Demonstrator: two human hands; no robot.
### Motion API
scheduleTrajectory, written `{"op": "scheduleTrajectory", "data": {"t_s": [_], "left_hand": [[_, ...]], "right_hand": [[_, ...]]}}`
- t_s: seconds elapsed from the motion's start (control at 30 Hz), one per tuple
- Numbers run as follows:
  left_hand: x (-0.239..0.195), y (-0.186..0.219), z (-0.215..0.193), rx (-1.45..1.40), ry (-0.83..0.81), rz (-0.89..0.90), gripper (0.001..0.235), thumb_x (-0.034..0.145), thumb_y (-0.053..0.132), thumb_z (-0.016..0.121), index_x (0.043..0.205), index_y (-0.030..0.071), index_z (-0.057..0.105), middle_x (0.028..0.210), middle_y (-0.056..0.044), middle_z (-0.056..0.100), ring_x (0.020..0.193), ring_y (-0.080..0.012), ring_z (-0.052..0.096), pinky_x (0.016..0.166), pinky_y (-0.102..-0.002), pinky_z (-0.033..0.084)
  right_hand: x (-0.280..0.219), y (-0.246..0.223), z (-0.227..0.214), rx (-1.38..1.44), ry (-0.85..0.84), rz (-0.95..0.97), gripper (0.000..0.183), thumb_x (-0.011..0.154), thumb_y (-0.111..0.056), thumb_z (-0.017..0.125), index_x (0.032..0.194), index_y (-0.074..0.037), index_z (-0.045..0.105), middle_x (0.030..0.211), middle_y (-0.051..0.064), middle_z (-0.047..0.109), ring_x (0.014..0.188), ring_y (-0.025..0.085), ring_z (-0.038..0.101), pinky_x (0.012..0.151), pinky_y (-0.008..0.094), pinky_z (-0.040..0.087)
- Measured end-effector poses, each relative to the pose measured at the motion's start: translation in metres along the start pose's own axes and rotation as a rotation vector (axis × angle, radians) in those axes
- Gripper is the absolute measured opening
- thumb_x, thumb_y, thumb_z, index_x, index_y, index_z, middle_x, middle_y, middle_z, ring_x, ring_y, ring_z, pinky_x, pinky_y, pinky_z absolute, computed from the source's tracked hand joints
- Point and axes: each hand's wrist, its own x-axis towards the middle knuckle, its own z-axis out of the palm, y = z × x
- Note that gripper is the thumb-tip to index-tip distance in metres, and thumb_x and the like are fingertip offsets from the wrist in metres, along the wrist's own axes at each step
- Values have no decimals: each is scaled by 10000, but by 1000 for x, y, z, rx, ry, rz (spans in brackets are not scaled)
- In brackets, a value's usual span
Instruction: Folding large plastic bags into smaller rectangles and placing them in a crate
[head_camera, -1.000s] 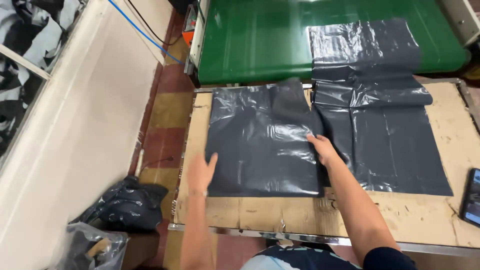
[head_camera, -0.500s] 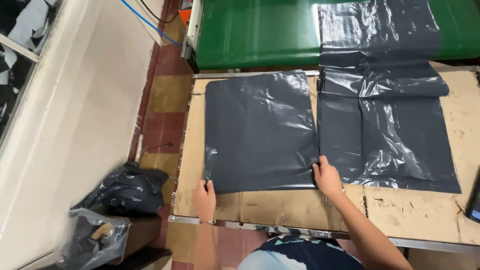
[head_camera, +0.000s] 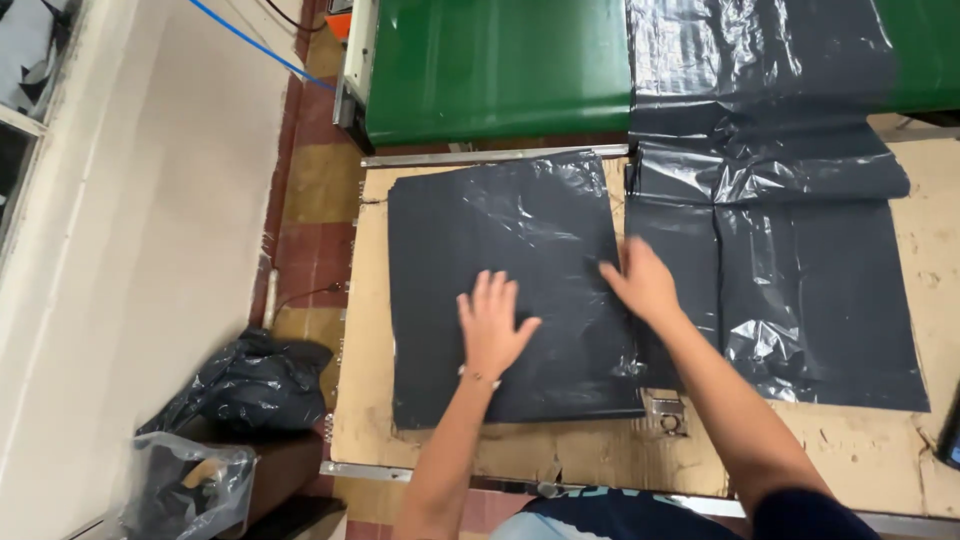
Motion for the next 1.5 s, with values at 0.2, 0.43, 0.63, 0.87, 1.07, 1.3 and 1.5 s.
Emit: {"op": "scheduleTrajectory", "data": {"t_s": [0.2, 0.43, 0.63, 0.87, 1.07, 1.3, 1.5], "left_hand": [[19, 18, 48, -50, -230, 127, 822, 866, 599, 626, 1511, 120, 450, 1631, -110, 382, 1556, -329, 243, 1148, -741, 226], [21, 3, 75, -143, -181, 57, 681, 923, 641, 492, 1472, 238, 489, 1597, 36, 420, 1540, -217, 285, 1177, -639, 260], [51, -93, 127, -1113, -328, -476, 643, 938, 620, 310, 1451, 274, 483, 1449, 23, 577, 1376, -191, 515, 1104, -522, 342], [-14, -249, 71, -1879, -408, -954, 1040, 769, 881, 452, 1369, 45, 597, 1486, -233, 539, 1399, -400, 503, 1099, -543, 432], [-21, -285, 129, -1130, -61, -874, 647, 971, 493, 738, 1480, 136, 561, 1525, -94, 517, 1381, -282, 513, 1226, -432, 343], [-36, -266, 90, -774, -294, -788, 722, 748, 400, 870, 1418, 365, 604, 1363, 45, 663, 1275, -144, 609, 1095, -316, 493], [-117, -182, -9, -344, 35, -293, 696, 843, 215, 805, 1440, 16, 507, 1347, -236, 610, 1278, -416, 563, 1114, -514, 445]], "right_hand": [[176, 21, 49, 259, 65, 203, 766, 773, -564, 860, 1225, -44, 526, 1171, 209, 680, 1173, 399, 656, 997, 539, 511], [214, 1, 54, 620, -65, 215, 701, 639, -378, 963, 1208, -49, 718, 1181, 220, 714, 1117, 403, 684, 858, 516, 568], [135, -34, 13, 813, 136, -205, 170, 792, -134, 857, 933, -109, 766, 819, 60, 726, 773, 189, 700, 672, 332, 546], [-83, 20, 3, 507, 84, -751, 434, 896, -585, 672, 913, -172, 801, 1080, 46, 718, 1171, 341, 622, 1074, 450, 453], [-148, 74, 73, 170, 112, -535, 511, 515, 140, 736, 902, -191, 769, 1185, -28, 688, 1296, 274, 582, 1134, 441, 455], [-164, 72, 68, 72, 177, -600, 458, 554, 178, 640, 892, -126, 699, 1187, 21, 684, 1292, 309, 595, 1102, 450, 487], [-170, 88, 78, -218, 140, -490, 387, 666, 33, 737, 942, -234, 692, 1276, -90, 648, 1373, 162, 553, 1164, 347, 454]]}}
